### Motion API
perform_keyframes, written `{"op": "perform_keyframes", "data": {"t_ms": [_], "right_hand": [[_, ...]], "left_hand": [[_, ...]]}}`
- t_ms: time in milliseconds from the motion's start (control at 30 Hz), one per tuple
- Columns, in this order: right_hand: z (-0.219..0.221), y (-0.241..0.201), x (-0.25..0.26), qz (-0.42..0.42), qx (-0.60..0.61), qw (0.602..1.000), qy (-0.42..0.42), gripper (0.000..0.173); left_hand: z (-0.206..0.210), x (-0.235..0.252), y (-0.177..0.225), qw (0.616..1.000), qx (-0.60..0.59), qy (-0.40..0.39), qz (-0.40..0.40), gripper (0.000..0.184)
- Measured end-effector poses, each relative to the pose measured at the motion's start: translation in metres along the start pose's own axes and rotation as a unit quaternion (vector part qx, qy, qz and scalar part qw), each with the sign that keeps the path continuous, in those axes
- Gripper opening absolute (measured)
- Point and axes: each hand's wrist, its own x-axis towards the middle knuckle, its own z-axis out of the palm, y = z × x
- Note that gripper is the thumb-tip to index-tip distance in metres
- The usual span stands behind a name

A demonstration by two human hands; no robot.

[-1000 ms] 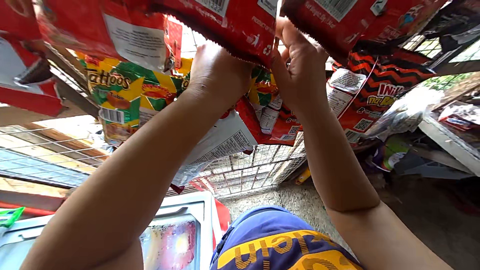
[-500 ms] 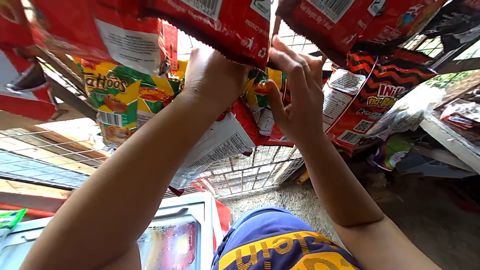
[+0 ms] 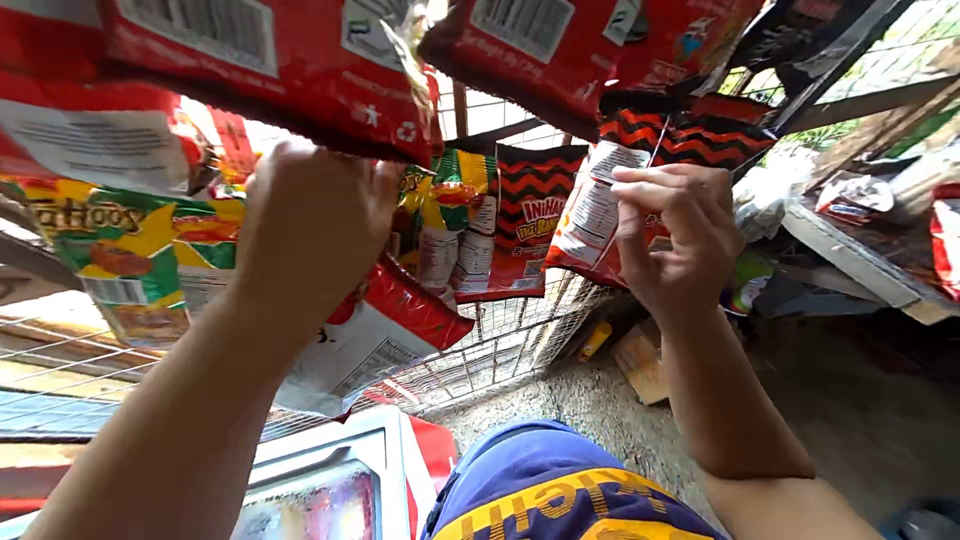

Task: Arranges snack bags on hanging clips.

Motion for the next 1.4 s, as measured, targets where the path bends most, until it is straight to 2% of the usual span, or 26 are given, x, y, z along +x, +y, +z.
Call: {"op": "perform_keyframes", "data": {"t_ms": [100,200,333,467,567,700,767,900,1033,1200,1400], "right_hand": [[-0.011,0.022,0.005,0.003,-0.049,0.999,-0.020,0.023],[-0.019,0.042,0.013,-0.009,-0.085,0.994,-0.063,0.027],[-0.025,0.054,0.025,-0.036,-0.140,0.979,-0.147,0.033],[-0.026,0.050,0.031,-0.050,-0.158,0.967,-0.195,0.040],[-0.026,0.048,0.031,-0.036,-0.163,0.966,-0.195,0.051],[-0.025,0.051,0.022,-0.040,-0.132,0.980,-0.142,0.053],[-0.025,0.053,0.017,-0.041,-0.108,0.986,-0.122,0.056],[-0.024,0.053,0.015,-0.029,-0.117,0.983,-0.141,0.059],[-0.018,0.049,0.028,-0.011,-0.154,0.972,-0.178,0.054],[-0.009,0.039,0.048,-0.015,-0.137,0.974,-0.177,0.038],[-0.002,0.032,0.066,0.061,-0.139,0.971,-0.183,0.031]], "left_hand": [[-0.002,-0.014,0.007,0.999,-0.012,0.000,-0.036,0.043],[-0.005,-0.044,0.023,0.998,-0.025,0.021,-0.045,0.034],[0.006,-0.100,0.076,0.997,0.006,0.067,-0.024,0.031],[0.047,-0.117,0.112,0.990,-0.092,0.108,-0.014,0.026],[0.087,-0.115,0.122,0.971,-0.216,0.088,-0.053,0.026],[0.146,-0.111,0.135,0.918,-0.389,0.012,-0.075,0.030],[0.170,-0.107,0.145,0.899,-0.425,-0.035,-0.098,0.032],[0.198,-0.095,0.157,0.862,-0.471,-0.118,-0.144,0.034],[0.220,-0.080,0.164,0.809,-0.551,-0.130,-0.160,0.028],[0.243,-0.072,0.166,0.705,-0.685,-0.098,-0.155,0.015],[0.246,-0.066,0.176,0.599,-0.772,-0.114,-0.180,0.010]]}}
